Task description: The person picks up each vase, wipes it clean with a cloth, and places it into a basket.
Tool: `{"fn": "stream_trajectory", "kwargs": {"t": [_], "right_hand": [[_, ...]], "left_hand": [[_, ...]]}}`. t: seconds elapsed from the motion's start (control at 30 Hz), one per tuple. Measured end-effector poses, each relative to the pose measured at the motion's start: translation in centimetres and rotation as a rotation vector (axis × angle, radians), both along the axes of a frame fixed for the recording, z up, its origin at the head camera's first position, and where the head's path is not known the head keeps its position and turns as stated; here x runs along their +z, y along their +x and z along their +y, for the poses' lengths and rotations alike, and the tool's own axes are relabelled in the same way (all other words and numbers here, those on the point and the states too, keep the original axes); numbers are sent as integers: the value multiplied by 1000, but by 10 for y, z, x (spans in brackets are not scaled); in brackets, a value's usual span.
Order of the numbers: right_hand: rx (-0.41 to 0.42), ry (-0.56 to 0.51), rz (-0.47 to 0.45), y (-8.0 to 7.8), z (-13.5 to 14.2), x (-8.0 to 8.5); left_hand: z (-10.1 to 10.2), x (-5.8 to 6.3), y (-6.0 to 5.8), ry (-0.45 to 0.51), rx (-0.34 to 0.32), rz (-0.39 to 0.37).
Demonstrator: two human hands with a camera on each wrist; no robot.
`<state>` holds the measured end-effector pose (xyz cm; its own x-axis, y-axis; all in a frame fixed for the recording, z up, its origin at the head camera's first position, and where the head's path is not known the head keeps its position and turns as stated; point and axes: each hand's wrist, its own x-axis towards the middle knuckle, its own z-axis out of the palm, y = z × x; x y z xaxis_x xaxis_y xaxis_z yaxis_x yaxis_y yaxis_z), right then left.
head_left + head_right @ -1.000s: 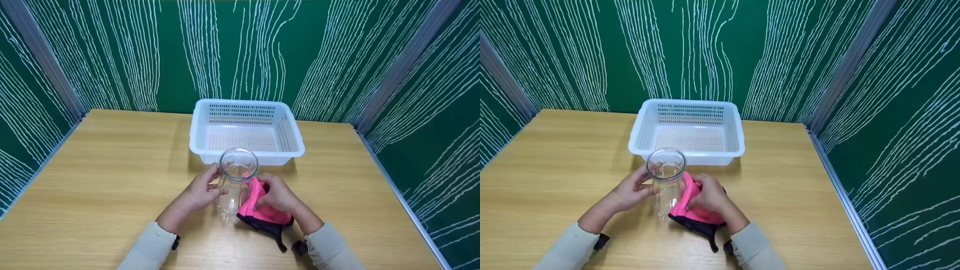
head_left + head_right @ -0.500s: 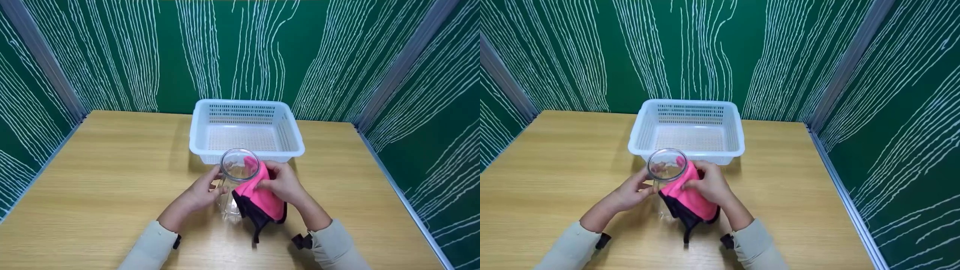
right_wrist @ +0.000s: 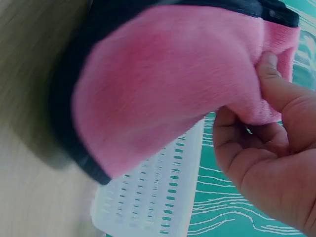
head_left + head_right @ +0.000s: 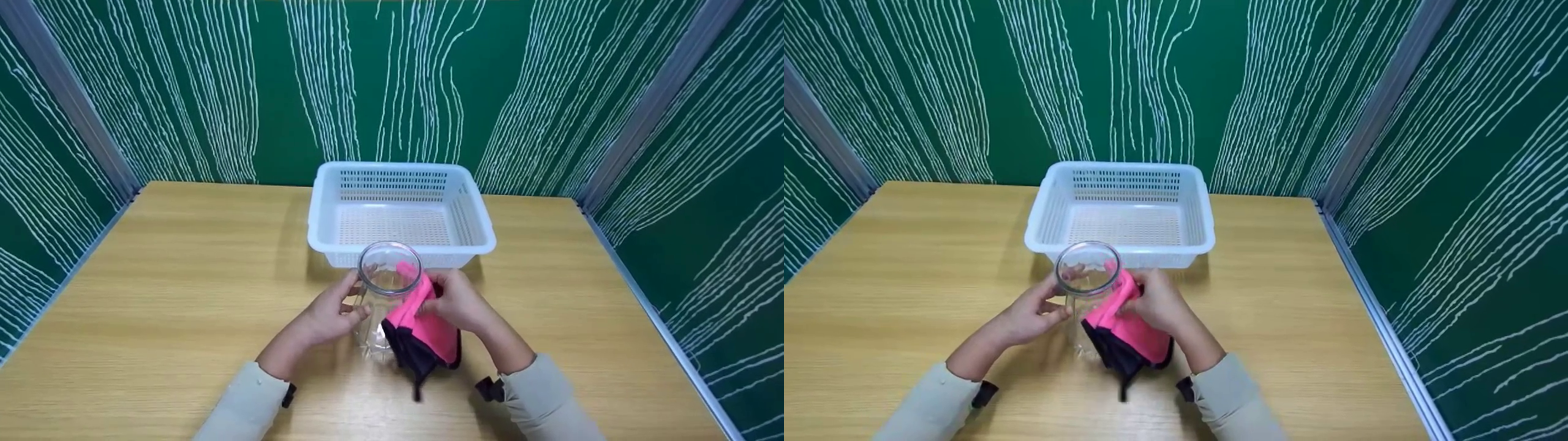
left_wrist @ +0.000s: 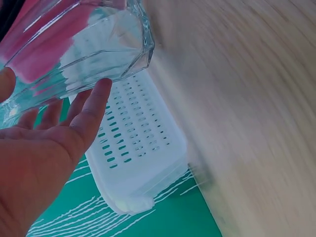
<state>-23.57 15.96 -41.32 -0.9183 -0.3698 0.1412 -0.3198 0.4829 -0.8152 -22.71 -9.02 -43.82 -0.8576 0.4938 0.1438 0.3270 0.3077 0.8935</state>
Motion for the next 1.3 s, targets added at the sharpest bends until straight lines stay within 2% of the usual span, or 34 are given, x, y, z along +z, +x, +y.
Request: {"fn": "stream_trajectory", "kwargs": {"t": [0.13,0.37,0.67,0.9,1.1,1.3], "right_hand": [[-4,73,4,-1,0,-10],[-11,176,-28,-1,1,-32],[-12,166,-7,2,1,-33],[-49,39,-28,3,2,-22],[-61,-133,7,1,-1,-11],[-23,-288,9,0,-5,-2]], "left_hand": [[2,0,2,20,17,4],[7,5,5,11,98,-23],[5,2,2,36,105,-25],[3,5,3,-52,183,31],[0,11,2,-120,150,61],[-1,14,0,-162,112,36]]}}
